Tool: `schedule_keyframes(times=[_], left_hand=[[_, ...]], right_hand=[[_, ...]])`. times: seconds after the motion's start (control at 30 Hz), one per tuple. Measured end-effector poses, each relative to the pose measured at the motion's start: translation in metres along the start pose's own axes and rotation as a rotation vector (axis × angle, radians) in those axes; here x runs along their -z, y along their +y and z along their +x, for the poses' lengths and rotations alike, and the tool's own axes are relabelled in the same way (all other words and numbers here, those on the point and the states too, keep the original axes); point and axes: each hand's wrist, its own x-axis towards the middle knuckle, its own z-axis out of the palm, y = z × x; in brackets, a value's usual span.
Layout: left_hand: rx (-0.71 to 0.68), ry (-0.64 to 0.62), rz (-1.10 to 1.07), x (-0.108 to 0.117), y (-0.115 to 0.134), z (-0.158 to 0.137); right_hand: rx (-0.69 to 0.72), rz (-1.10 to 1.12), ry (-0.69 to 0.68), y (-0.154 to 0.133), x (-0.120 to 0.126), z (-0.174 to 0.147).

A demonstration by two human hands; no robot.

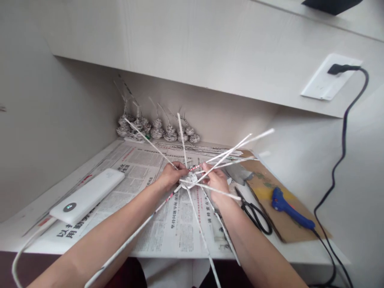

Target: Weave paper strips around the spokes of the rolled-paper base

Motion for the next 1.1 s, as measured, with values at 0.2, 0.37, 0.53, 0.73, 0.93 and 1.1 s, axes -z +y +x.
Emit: schedule_keyframes(times=[0.2,0.37,0.53,0.73,0.93,1.1], left_hand=[[0.011,-0.067,-0.046,0.007,-0.004,0.006],[0.081,-0.110,-0.101,0.018,0.003,0.013],[0.095,-0.086,-0.202,0.027,0.019,0.019],[0.038,0.000,-0.304,0.017,0.022,0.013],[-0.052,-0.025,-0.343,-0.004,-0.002,0.005],[-0.163,0.048,-0.125,-0.004,-0.002,0.004]], right_hand=[[0.012,-0.246,-0.180,-0.001,0.003,-0.001],[-0.038,-0.275,-0.141,-0.005,0.010,0.004],[-0.056,-0.247,-0.248,-0.013,0.014,0.003],[-0.137,-0.127,-0.452,-0.006,0.002,-0.009],[-0.115,-0.114,-0.292,0.004,-0.006,-0.009],[-0.170,-0.058,-0.243,0.004,-0.005,-0.008]])
